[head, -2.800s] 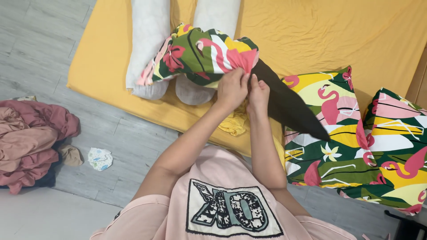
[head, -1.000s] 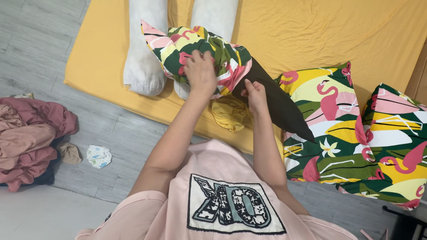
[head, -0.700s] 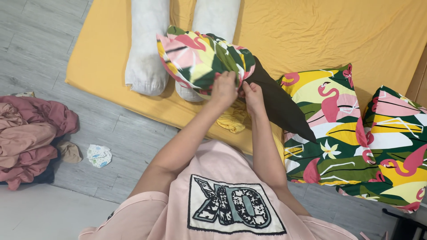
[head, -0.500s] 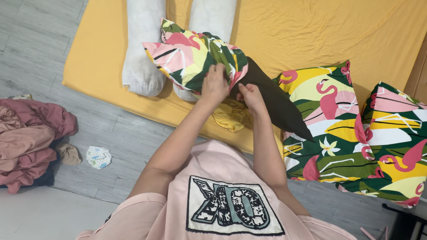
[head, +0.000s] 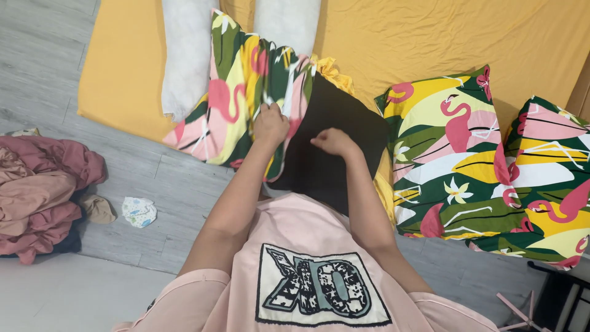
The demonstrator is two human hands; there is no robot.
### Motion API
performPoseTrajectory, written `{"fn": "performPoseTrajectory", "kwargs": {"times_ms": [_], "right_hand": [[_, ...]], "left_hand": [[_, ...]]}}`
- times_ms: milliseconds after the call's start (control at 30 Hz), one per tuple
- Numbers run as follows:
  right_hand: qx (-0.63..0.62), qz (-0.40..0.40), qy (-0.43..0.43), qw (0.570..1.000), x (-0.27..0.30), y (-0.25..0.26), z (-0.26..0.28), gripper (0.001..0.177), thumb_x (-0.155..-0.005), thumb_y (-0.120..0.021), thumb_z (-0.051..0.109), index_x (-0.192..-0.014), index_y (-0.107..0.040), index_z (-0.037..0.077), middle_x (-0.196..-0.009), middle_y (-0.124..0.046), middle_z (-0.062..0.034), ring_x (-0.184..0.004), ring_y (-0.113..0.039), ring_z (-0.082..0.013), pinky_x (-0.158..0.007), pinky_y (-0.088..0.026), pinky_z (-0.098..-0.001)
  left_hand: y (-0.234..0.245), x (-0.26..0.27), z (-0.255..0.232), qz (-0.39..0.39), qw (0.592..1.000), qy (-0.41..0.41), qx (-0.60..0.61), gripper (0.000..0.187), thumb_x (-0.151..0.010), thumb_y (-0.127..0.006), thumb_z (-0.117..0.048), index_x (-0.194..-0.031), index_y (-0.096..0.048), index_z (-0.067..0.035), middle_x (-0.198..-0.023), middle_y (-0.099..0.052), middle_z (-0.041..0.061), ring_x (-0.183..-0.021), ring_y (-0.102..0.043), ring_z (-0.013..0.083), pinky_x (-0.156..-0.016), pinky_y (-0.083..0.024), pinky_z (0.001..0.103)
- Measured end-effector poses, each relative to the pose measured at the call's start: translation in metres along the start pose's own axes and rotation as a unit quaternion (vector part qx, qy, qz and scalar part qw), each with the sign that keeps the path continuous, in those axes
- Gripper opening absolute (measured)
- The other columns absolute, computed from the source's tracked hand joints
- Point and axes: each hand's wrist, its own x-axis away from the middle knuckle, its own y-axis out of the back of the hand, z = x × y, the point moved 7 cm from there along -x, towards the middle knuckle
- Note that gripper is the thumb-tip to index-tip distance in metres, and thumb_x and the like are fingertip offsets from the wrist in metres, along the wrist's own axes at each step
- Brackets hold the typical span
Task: The person puts a patterned pillowcase onto a rectangular pillow and then a yellow pillowcase onto a cylindrical bolster pillow. They smooth the covers and place the finished pillows on the bed.
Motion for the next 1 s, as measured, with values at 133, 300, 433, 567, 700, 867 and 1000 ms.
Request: {"fn": "performPoseTrajectory", "kwargs": {"times_ms": [133,300,433,567,700,867,1000], "right_hand": [[-0.042,-0.135,0.017,0.990,-0.042,0.022,-0.028,0.044,-0.089,-0.071,0.030,-0.125,-0.071,0.004,-0.113,-0.075,-0.0172,-0.109,-0.071,-0.0320,-0.096,-0.054,-0.0382],[-0.017,-0.221,0.091,0.971,-0.100,0.038,-0.043,0.079,-0.085,-0.081,0.027,-0.151,-0.044,0.004,-0.153,-0.048,-0.0198,-0.143,-0.044,-0.0362,-0.117,-0.037,-0.0402],[0.012,-0.129,0.021,0.991,-0.134,0.036,-0.052,0.118,-0.071,-0.092,0.038,-0.158,-0.018,0.011,-0.168,-0.018,-0.0154,-0.151,-0.016,-0.0368,-0.115,-0.021,-0.0545],[0.048,-0.077,-0.008,0.996,-0.140,0.039,-0.036,0.139,-0.057,-0.098,0.047,-0.160,-0.013,0.011,-0.167,-0.022,-0.0156,-0.154,-0.016,-0.0340,-0.116,-0.015,-0.0633],[0.056,-0.072,-0.012,0.996,-0.124,0.044,-0.016,0.120,-0.053,-0.098,0.051,-0.149,-0.041,0.007,-0.145,-0.053,-0.0191,-0.141,-0.042,-0.0355,-0.114,-0.029,-0.0565],[0.011,-0.115,0.033,0.993,-0.077,0.059,0.019,0.064,-0.055,-0.096,0.043,-0.102,-0.074,0.004,-0.093,-0.076,-0.0152,-0.094,-0.073,-0.0302,-0.088,-0.055,-0.0409],[-0.105,-0.196,0.091,0.971,-0.015,0.067,0.050,0.049,-0.058,-0.093,0.027,-0.097,-0.072,0.005,-0.084,-0.076,-0.0131,-0.080,-0.074,-0.0272,-0.075,-0.056,-0.0368]], "left_hand": [[-0.003,-0.006,0.001,-0.009,1.000,-0.021,0.002,0.032,-0.089,-0.065,-0.016,-0.121,-0.065,-0.012,-0.130,-0.054,0.015,-0.117,-0.058,0.0408,-0.095,-0.050,0.054],[-0.005,-0.019,-0.005,-0.035,0.999,-0.039,0.012,0.044,-0.084,-0.067,-0.011,-0.128,-0.063,-0.015,-0.143,-0.046,0.015,-0.122,-0.052,0.0415,-0.094,-0.049,0.055],[-0.016,-0.022,-0.005,-0.032,0.999,-0.039,0.001,0.046,-0.086,-0.067,-0.011,-0.131,-0.061,-0.016,-0.146,-0.044,0.015,-0.124,-0.051,0.0420,-0.098,-0.047,0.054],[-0.021,-0.023,-0.002,-0.021,1.000,-0.019,0.005,0.048,-0.086,-0.066,-0.010,-0.133,-0.060,-0.018,-0.145,-0.045,0.015,-0.124,-0.051,0.0415,-0.098,-0.048,0.053],[-0.017,-0.020,-0.004,-0.022,1.000,-0.001,0.004,0.054,-0.086,-0.066,-0.012,-0.139,-0.055,-0.018,-0.141,-0.048,0.014,-0.122,-0.054,0.0405,-0.098,-0.049,0.051],[0.004,-0.017,-0.005,-0.052,0.997,0.040,0.028,0.069,-0.094,-0.063,-0.024,-0.157,-0.035,-0.014,-0.126,-0.055,0.021,-0.109,-0.059,0.0428,-0.092,-0.048,0.055],[0.035,-0.015,-0.011,-0.152,0.987,0.019,0.044,0.064,-0.096,-0.063,-0.028,-0.150,-0.039,-0.004,-0.116,-0.064,0.025,-0.102,-0.064,0.0426,-0.088,-0.047,0.056]]}}
